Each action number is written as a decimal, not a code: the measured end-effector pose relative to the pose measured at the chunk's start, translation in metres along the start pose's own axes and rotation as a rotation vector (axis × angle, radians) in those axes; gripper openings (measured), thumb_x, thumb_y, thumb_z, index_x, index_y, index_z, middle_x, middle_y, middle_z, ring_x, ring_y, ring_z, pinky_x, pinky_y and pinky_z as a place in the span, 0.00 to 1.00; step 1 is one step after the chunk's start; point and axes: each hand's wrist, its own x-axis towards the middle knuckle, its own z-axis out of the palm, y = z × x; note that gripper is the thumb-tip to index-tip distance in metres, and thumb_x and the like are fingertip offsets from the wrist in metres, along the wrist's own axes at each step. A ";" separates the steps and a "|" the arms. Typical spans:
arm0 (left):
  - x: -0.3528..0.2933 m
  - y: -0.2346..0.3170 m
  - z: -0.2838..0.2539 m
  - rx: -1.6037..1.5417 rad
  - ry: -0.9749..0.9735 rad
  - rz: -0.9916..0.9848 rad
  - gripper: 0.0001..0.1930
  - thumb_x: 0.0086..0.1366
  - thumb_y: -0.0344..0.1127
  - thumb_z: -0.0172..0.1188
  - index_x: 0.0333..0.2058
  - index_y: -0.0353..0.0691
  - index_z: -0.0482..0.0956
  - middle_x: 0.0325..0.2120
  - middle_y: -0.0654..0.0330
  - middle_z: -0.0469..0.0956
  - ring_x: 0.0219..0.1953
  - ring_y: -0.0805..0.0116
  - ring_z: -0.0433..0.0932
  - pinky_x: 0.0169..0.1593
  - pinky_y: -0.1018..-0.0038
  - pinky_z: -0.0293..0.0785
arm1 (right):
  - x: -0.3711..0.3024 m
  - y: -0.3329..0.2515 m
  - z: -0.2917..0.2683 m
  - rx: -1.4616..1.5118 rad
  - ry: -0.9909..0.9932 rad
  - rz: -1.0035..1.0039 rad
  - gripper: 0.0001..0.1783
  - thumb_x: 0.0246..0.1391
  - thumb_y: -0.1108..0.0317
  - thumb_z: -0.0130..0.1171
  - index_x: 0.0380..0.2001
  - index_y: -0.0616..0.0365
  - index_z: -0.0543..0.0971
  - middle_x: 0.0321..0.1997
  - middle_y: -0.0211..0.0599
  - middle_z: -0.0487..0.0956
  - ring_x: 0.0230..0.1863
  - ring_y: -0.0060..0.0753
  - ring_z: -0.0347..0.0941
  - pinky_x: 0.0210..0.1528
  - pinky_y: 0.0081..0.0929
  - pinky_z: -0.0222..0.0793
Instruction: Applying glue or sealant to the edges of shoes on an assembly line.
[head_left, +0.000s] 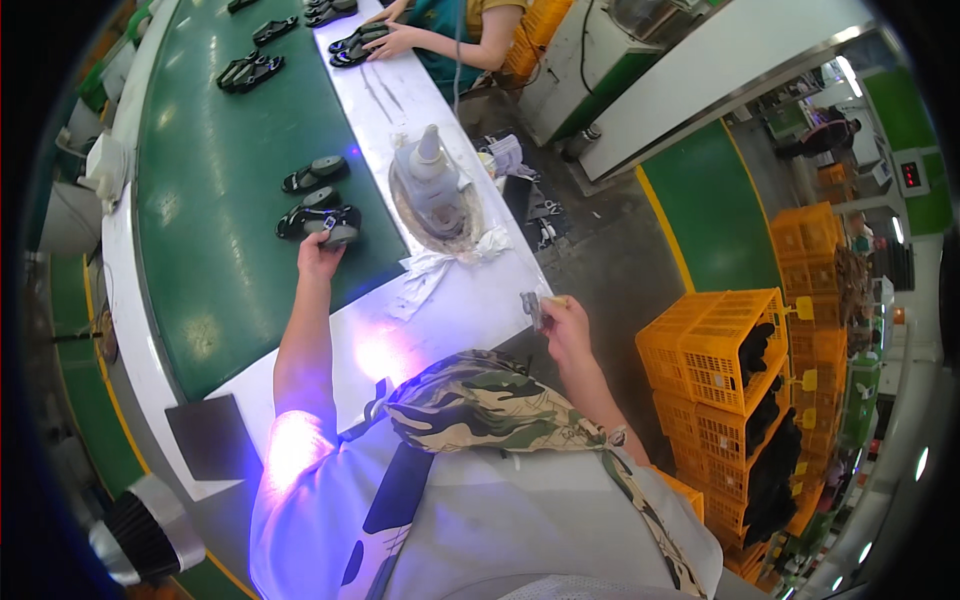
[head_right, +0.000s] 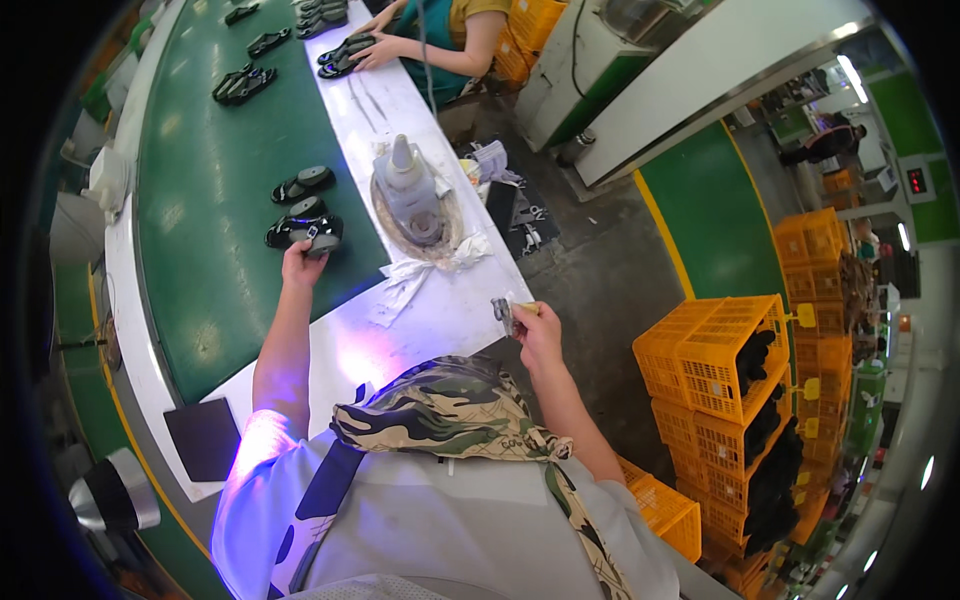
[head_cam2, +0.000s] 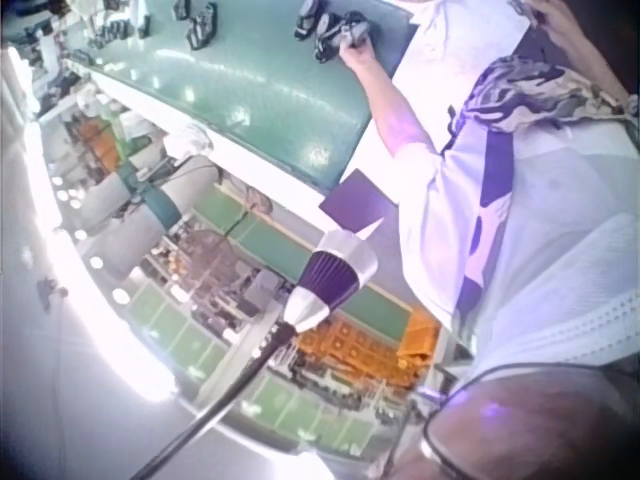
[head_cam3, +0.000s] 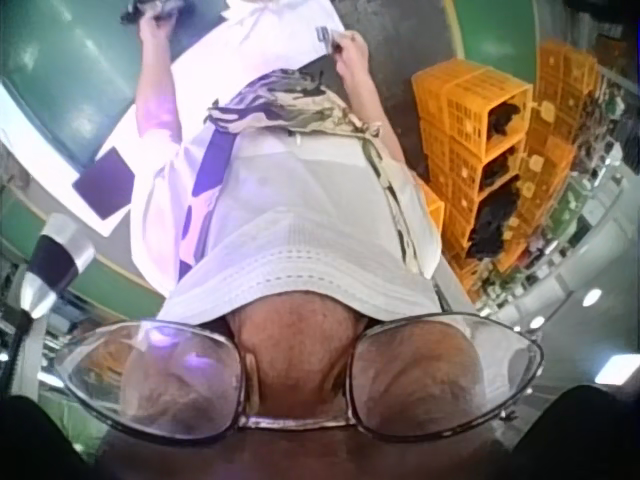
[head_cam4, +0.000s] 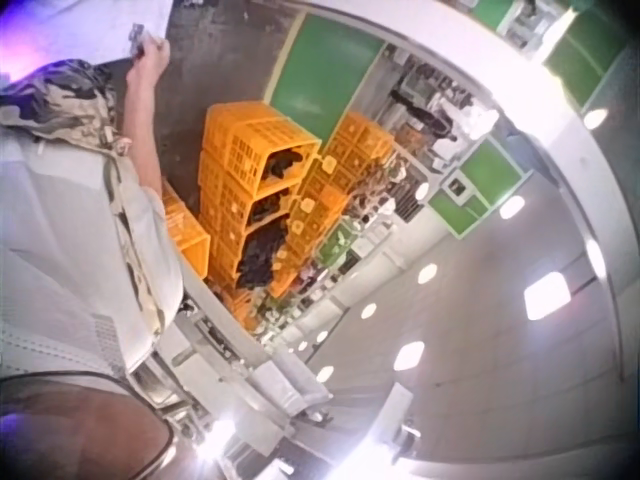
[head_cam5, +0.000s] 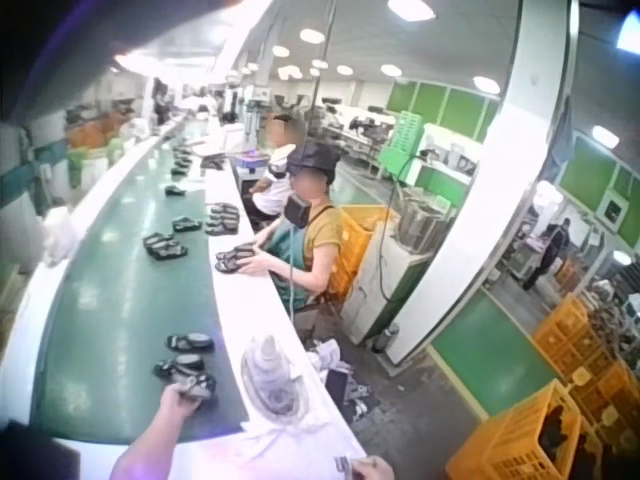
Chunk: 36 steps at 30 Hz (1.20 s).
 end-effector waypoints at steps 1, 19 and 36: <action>-0.014 0.005 0.001 0.032 -0.154 0.061 0.23 0.51 0.23 0.58 0.49 0.36 0.71 0.46 0.53 0.77 0.52 0.53 0.76 0.60 0.50 0.68 | 0.003 -0.001 0.007 -0.033 0.003 0.000 0.10 0.54 0.73 0.65 0.30 0.52 0.72 0.27 0.26 0.76 0.23 0.20 0.70 0.26 0.21 0.69; -0.286 -0.015 0.050 1.022 -0.305 1.295 0.32 0.42 0.26 0.78 0.47 0.37 0.72 0.46 0.56 0.80 0.46 0.66 0.81 0.51 0.69 0.79 | 0.026 -0.021 0.230 -0.319 -0.814 -0.225 0.11 0.48 0.73 0.69 0.31 0.59 0.75 0.30 0.29 0.76 0.28 0.20 0.72 0.29 0.20 0.69; -0.361 -0.018 0.041 1.513 0.023 1.552 0.28 0.47 0.27 0.75 0.47 0.37 0.72 0.47 0.49 0.77 0.47 0.55 0.80 0.49 0.68 0.78 | -0.053 -0.010 0.301 -0.307 -1.327 0.334 0.13 0.44 0.80 0.69 0.30 0.59 0.74 0.27 0.30 0.76 0.26 0.21 0.72 0.29 0.21 0.68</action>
